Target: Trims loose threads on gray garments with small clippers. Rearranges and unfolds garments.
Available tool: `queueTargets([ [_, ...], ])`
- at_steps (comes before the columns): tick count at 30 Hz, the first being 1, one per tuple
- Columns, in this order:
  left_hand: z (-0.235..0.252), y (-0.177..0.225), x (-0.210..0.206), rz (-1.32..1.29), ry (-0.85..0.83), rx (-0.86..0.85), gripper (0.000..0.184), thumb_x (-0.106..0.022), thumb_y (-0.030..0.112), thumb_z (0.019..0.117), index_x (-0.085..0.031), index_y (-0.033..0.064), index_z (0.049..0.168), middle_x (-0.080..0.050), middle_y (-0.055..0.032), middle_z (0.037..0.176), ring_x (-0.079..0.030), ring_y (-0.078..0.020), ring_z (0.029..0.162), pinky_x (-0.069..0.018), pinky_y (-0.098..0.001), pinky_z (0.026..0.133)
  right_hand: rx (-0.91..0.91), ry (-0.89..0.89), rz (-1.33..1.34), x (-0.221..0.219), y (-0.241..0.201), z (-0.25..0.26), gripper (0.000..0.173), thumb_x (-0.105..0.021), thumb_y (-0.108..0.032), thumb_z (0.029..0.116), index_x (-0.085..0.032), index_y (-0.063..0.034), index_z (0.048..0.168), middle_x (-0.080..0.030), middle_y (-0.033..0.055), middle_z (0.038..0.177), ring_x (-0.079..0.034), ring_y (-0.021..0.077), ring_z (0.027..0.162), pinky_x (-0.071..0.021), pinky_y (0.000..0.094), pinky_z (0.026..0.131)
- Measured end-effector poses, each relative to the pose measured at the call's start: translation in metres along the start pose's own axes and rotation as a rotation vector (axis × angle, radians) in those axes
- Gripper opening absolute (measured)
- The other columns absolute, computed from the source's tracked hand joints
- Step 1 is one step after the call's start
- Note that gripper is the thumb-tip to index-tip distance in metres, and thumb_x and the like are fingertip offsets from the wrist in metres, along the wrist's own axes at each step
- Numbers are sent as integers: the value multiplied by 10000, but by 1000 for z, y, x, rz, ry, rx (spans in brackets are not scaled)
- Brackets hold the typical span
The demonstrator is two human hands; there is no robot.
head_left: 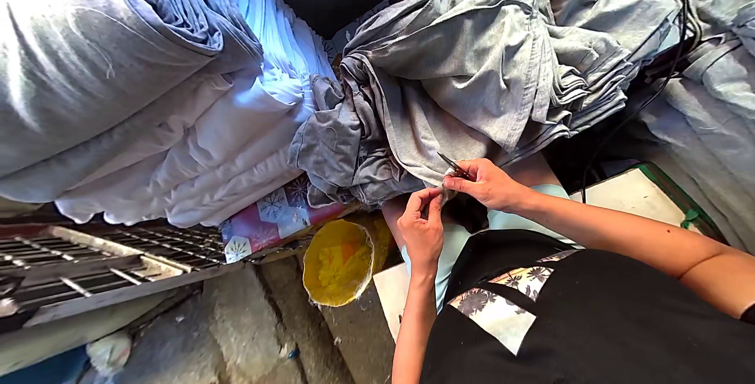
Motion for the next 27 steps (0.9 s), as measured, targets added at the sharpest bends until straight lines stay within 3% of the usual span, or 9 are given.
queueTargets([
  [5, -3, -3, 2, -14, 51, 29, 141, -691, -39, 904, -677, -55, 1044, -741, -66, 915, -706, -27, 835, -589, -191, 799, 25, 69, -219, 7, -5, -3, 165, -684, -162, 995, -684, -47, 875, -578, -3, 676, -504, 39, 580, -419, 221, 562],
  [9, -6, 2, -2, 30, 41, 1, 190, -703, -32, 898, -645, -65, 1076, -741, -87, 934, -715, -36, 852, -591, -199, 804, 90, 75, -421, 2, -11, -6, 169, -741, -164, 941, -691, -50, 827, -626, 33, 800, -572, 103, 701, -477, 307, 650],
  [13, -5, 0, -2, 13, 32, -11, 137, -697, -38, 891, -669, -63, 1023, -737, -74, 910, -708, -34, 841, -589, -197, 813, 6, 21, -189, -3, 1, -1, 152, -654, -90, 987, -645, -38, 845, -549, -2, 675, -506, 48, 596, -431, 233, 581],
  [16, -6, -5, 0, -1, 47, 2, 96, -698, -30, 901, -724, -48, 992, -755, -64, 906, -710, -27, 834, -588, -191, 806, 4, -25, -74, -6, 6, -1, 149, -606, -74, 1014, -628, -36, 871, -530, -18, 665, -491, 22, 580, -427, 195, 574],
  [19, -7, -5, 2, -11, 55, -1, 96, -723, -18, 890, -765, -42, 973, -771, -79, 913, -723, -30, 845, -587, -182, 812, 149, -5, -247, -6, 1, -4, 133, -613, -110, 1001, -626, -40, 889, -556, 7, 755, -521, 47, 655, -444, 220, 616],
  [22, -7, -7, 1, -63, 43, 28, 102, -754, -27, 856, -777, -35, 955, -767, -79, 911, -719, -36, 861, -584, -183, 818, 311, 77, -419, -8, -13, -9, 132, -674, -127, 923, -653, -26, 841, -581, 41, 797, -548, 92, 710, -456, 257, 635],
  [27, -7, -22, -6, -148, 26, 153, 67, -713, -62, 860, -763, -30, 890, -746, -31, 827, -686, -5, 773, -575, -179, 755, 294, 61, -446, -16, -18, -8, 137, -700, -123, 910, -666, -14, 835, -584, 55, 797, -560, 120, 711, -463, 290, 637],
])
Point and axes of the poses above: each hand's wrist, its own z-axis towards the middle knuckle, its own x-axis out of the back of the hand, y = z × x, the point moved 8 cm from there along z, towards the middle knuckle
